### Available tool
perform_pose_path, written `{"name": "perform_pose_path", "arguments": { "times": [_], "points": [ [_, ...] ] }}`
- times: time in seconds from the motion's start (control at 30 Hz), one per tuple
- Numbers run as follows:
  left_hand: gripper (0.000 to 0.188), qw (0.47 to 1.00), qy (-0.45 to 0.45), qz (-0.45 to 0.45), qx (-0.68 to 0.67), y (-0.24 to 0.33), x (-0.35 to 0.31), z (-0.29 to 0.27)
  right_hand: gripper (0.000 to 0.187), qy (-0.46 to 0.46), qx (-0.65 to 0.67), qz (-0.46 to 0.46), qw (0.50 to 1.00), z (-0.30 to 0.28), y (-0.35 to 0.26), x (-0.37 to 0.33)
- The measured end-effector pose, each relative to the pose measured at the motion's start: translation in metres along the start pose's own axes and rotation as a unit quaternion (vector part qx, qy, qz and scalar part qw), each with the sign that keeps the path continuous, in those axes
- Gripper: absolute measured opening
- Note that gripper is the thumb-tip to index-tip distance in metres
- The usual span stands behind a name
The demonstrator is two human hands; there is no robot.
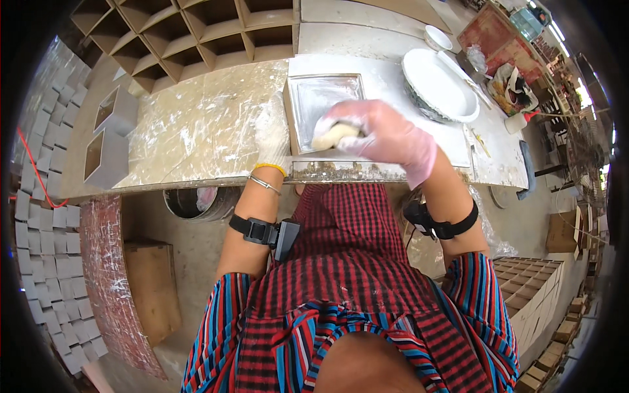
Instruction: Applying wood filler or glue to the exterior of a small wooden box and wiping it smooth.
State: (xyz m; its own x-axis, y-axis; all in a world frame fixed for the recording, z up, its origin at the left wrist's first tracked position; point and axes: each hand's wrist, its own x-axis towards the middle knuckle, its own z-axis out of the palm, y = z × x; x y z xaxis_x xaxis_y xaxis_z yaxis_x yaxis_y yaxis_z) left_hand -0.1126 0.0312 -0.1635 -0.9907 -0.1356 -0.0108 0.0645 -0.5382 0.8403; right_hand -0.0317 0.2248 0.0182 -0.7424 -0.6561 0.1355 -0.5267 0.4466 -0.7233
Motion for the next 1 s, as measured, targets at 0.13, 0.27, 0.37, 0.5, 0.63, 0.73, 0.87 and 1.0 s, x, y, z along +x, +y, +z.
{"name": "perform_pose_path", "arguments": {
  "times": [0.13,0.27,0.37,0.5,0.63,0.73,0.87,1.0],
  "points": [
    [0.040,0.982,0.005,0.062,0.176,-0.011,0.010,-0.012,0.040,0.073,-0.196,-0.123,0.970,0.007,0.006,0.006],
    [0.040,0.966,0.014,0.083,0.243,0.008,-0.004,0.003,0.040,0.155,-0.115,-0.012,0.981,-0.019,0.009,0.011],
    [0.040,0.985,-0.002,0.067,0.161,-0.017,0.008,-0.018,0.040,0.029,-0.011,-0.024,0.999,-0.007,0.016,0.005],
    [0.041,0.995,-0.007,0.030,0.097,-0.006,0.006,-0.006,0.038,0.038,-0.128,-0.060,0.989,0.000,0.013,0.004],
    [0.042,0.989,0.015,0.051,0.139,0.007,-0.003,0.004,0.036,0.182,-0.243,-0.138,0.943,-0.017,0.032,0.021],
    [0.043,0.994,0.009,0.038,0.106,0.003,0.001,-0.004,0.037,0.256,-0.209,-0.144,0.933,-0.019,0.028,0.026],
    [0.043,0.990,0.012,0.035,0.133,-0.003,0.006,-0.005,0.035,0.233,-0.237,-0.175,0.927,-0.005,0.034,0.027],
    [0.041,0.999,0.009,-0.006,0.034,-0.004,0.001,-0.006,0.029,0.119,-0.162,-0.092,0.975,0.003,0.023,-0.001]
  ]
}}
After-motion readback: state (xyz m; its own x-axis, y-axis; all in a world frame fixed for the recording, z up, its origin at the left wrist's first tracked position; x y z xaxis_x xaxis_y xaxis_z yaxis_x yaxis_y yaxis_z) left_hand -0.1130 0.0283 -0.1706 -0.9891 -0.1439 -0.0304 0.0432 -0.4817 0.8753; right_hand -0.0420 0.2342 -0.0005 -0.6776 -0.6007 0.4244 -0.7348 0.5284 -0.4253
